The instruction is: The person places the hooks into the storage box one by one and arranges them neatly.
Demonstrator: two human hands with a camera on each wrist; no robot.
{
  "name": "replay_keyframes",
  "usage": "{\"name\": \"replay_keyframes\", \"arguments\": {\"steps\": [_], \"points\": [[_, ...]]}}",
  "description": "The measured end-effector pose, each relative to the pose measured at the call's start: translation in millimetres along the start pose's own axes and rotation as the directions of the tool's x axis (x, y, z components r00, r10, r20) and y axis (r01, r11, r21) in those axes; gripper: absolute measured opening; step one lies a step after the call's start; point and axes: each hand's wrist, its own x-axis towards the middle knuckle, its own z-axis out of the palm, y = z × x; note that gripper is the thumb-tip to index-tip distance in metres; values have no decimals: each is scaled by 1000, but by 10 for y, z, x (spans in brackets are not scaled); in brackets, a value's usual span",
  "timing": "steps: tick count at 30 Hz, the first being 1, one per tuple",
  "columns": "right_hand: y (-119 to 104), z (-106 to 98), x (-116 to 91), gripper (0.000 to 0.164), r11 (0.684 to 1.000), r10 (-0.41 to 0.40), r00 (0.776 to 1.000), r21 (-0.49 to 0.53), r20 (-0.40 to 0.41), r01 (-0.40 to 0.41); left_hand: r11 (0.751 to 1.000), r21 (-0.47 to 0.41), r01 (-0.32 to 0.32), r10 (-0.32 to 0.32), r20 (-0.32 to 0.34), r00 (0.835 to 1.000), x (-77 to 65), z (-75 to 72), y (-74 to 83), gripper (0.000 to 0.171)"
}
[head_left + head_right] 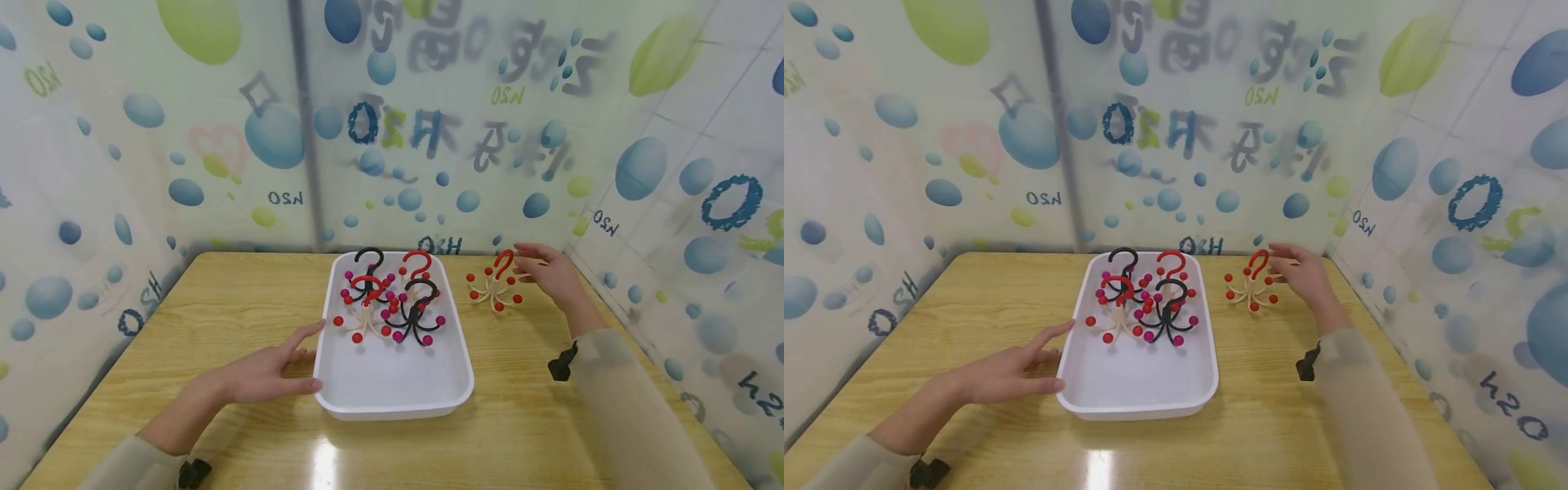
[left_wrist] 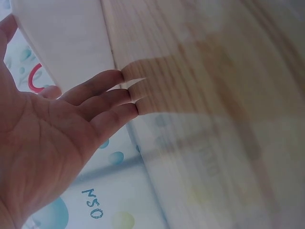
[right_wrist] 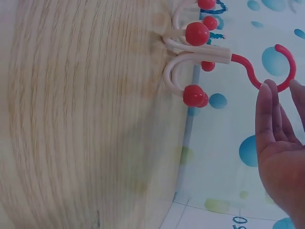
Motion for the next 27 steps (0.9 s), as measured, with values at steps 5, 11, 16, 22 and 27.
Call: {"name": "replay_keyframes", "arguments": {"steps": [5,11,16,22,27], "points": [[103,70,113,53,999,2,1000,36,4,-3,1000,0,-3,3,3,1000,-3,-3,27,100],[73,123,126,48,1000,10,1000,22,-30,-9,1000,1,8,-8,4,1000,-3,-13,48,100],[26,118,94,46,999,35,998,-22,-58,-36,1000,5,18,-18,1,1000,-3,-19,38,101],[54,104,51,45,1000,12,998,-23,-65,-13,1000,4,12,-12,3,1000,-6,-18,24,100],[54,88,-33,44,999,-36,997,6,-63,37,1000,-15,14,-14,7,1000,-13,-8,18,101]]}}
